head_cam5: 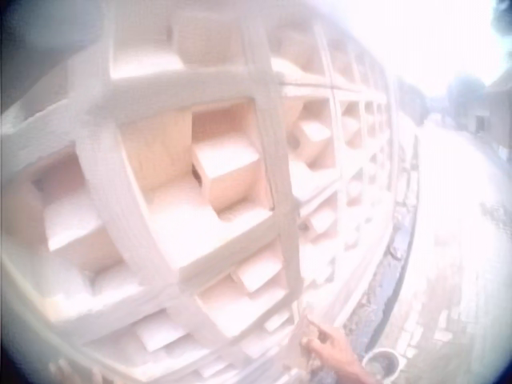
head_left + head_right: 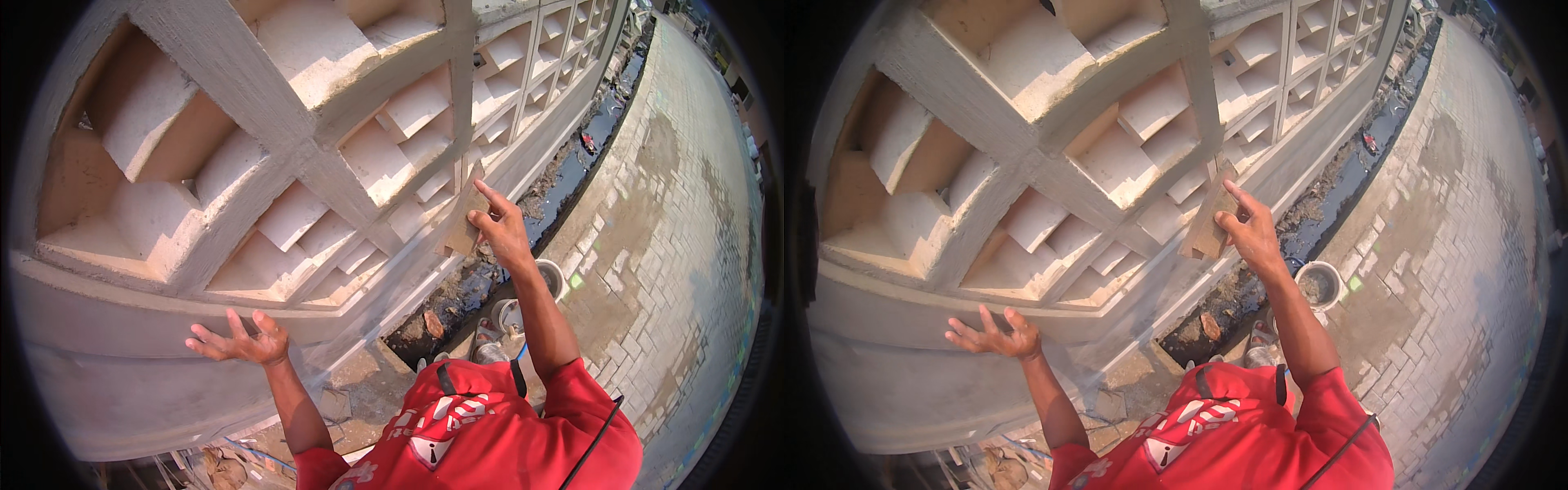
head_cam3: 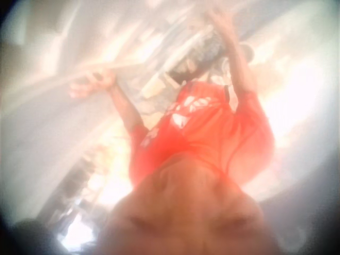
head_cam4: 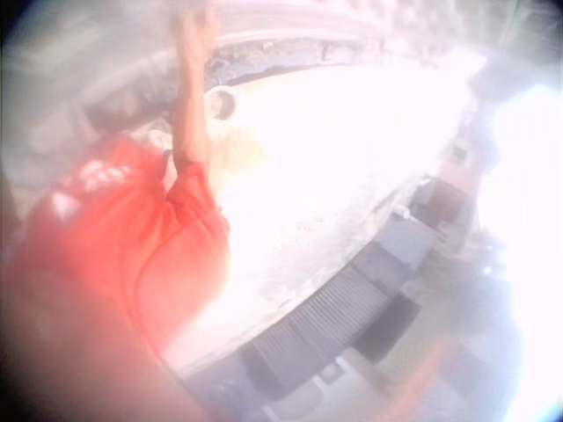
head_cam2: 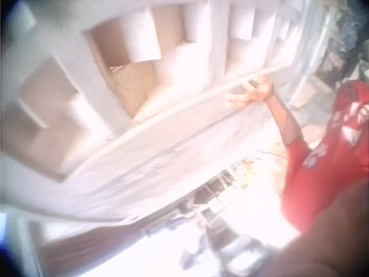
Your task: The person uses a trowel to apply and smooth plaster onto a decorative lattice wall. They repeatedly dip the trowel into a bucket to gather more plaster and continue smoothing the surface.
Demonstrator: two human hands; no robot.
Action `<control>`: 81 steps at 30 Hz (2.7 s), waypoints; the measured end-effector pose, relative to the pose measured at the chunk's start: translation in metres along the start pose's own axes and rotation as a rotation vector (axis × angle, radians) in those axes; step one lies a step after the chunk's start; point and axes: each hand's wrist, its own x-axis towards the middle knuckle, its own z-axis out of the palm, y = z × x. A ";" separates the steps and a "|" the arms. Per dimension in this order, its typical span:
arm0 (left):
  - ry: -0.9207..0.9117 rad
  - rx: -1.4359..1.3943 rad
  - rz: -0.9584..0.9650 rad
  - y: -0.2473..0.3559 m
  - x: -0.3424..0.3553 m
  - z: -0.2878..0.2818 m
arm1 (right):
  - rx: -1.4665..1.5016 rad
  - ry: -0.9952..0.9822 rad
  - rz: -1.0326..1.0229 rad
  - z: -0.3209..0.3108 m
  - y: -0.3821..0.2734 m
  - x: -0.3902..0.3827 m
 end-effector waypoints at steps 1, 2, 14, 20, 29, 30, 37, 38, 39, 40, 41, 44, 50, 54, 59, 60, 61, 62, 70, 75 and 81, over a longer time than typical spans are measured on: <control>0.005 0.004 0.001 0.001 0.000 0.001 | 0.008 0.022 -0.016 0.002 -0.001 0.006; 0.007 0.009 0.005 0.001 0.001 0.001 | 0.019 0.043 -0.028 0.003 -0.003 0.014; 0.017 0.086 0.041 0.006 0.005 0.004 | 0.040 -0.160 -0.193 0.100 0.015 -0.048; 0.017 0.166 0.063 0.010 0.009 0.002 | -0.014 0.173 -0.229 0.017 0.031 -0.001; -0.017 0.201 0.009 0.012 0.006 0.002 | 0.047 0.143 -0.241 0.007 -0.008 0.061; -0.012 0.199 0.009 0.012 0.007 0.003 | -0.034 0.183 -0.337 0.021 -0.003 0.061; 0.009 0.215 -0.017 0.011 0.005 0.005 | -0.221 -0.062 -0.331 0.025 0.023 0.005; 0.003 0.207 -0.033 0.012 0.005 0.006 | -0.145 0.017 -0.411 0.015 0.018 0.013; -0.009 0.198 -0.049 0.012 0.004 0.005 | -0.210 0.035 -0.409 0.002 0.000 0.022; -0.008 0.200 -0.056 0.012 0.003 0.003 | -0.270 0.052 -0.408 -0.010 -0.023 0.032; -0.005 0.192 -0.062 0.013 0.003 0.005 | -0.295 0.098 -0.542 -0.019 -0.041 0.045; -0.003 0.192 -0.071 0.013 0.004 0.004 | -0.405 0.131 -0.772 -0.028 -0.089 0.079; 0.003 0.182 -0.060 0.015 0.007 0.007 | -0.663 0.053 -0.812 -0.018 -0.043 0.091; 0.001 0.202 -0.052 0.014 0.009 0.005 | -0.680 -0.091 -0.736 -0.034 0.008 0.066; -0.011 0.221 -0.066 0.013 0.004 0.002 | -0.644 0.017 -0.852 -0.046 -0.076 0.079; -0.007 0.234 -0.075 0.013 0.004 0.001 | -0.672 0.025 -0.879 -0.044 -0.098 0.085; -0.007 0.233 -0.073 0.014 0.005 0.000 | -0.703 0.040 -0.908 -0.041 -0.118 0.090; -0.003 0.227 -0.069 0.016 0.007 0.001 | -0.735 0.061 -0.938 -0.038 -0.129 0.093; 0.002 0.229 -0.054 0.017 0.007 0.005 | -0.896 -0.063 -0.821 -0.042 -0.055 0.084; 0.008 0.213 -0.047 0.015 0.008 0.001 | -0.752 0.024 -0.980 -0.045 -0.130 0.088; 0.001 0.218 -0.040 0.015 0.010 0.003 | -0.809 0.102 -1.070 -0.023 -0.131 0.111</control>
